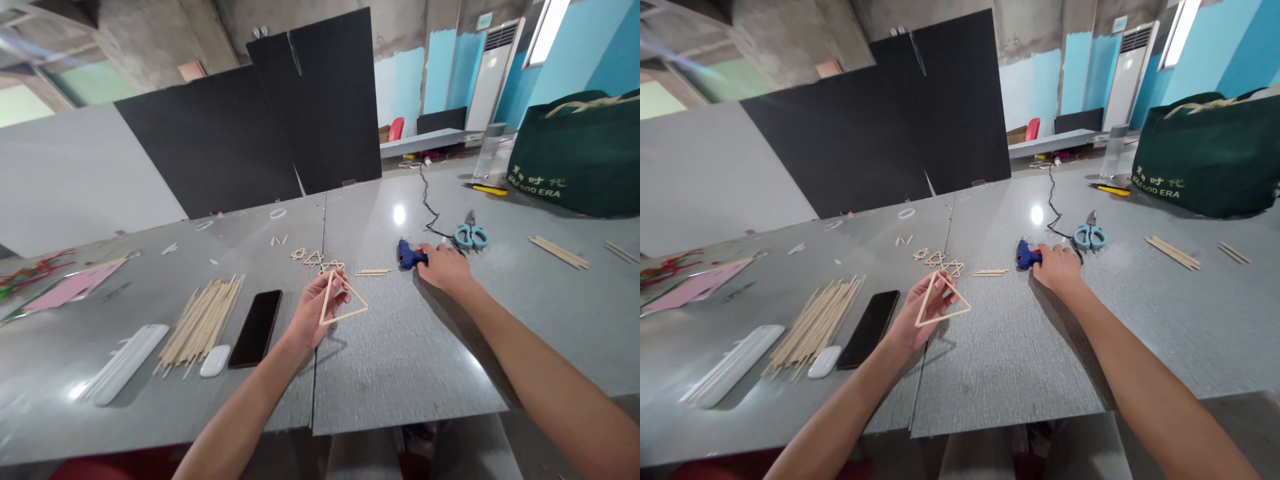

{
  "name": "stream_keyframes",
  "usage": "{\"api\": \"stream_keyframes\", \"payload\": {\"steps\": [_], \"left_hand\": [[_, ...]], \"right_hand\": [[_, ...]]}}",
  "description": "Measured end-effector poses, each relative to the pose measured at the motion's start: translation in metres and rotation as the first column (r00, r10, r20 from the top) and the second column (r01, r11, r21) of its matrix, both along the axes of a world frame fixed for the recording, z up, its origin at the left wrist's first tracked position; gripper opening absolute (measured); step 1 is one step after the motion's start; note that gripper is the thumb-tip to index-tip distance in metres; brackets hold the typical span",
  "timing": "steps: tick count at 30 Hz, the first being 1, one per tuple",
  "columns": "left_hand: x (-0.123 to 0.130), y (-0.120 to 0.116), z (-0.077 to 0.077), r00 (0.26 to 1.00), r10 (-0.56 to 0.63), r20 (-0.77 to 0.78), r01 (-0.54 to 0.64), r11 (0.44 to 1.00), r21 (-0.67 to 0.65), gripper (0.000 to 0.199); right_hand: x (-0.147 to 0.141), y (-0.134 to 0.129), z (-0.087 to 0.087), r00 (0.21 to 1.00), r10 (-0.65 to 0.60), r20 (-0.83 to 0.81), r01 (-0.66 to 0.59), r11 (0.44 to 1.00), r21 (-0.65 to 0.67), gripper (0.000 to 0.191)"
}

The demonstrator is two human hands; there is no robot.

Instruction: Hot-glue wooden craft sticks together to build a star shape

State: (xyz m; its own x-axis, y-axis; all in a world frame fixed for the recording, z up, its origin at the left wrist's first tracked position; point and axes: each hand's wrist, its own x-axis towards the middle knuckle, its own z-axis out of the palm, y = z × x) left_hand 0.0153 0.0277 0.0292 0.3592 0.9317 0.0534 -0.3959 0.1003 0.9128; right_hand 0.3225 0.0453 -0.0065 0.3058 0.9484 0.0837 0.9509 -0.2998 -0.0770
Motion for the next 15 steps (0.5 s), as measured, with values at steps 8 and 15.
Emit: {"api": "stream_keyframes", "payload": {"steps": [8, 15], "left_hand": [[0.003, -0.003, 0.006, 0.997, -0.031, 0.075, 0.037, 0.997, -0.07, 0.041], [0.004, -0.004, 0.007, 0.998, -0.006, 0.068, 0.012, 0.996, -0.088, 0.044]], "right_hand": [[0.005, 0.004, -0.006, 0.995, 0.076, 0.057, -0.08, 0.994, 0.072, 0.052], [0.009, 0.011, -0.016, 0.997, 0.072, -0.017, -0.068, 0.984, 0.162, 0.057]]}}
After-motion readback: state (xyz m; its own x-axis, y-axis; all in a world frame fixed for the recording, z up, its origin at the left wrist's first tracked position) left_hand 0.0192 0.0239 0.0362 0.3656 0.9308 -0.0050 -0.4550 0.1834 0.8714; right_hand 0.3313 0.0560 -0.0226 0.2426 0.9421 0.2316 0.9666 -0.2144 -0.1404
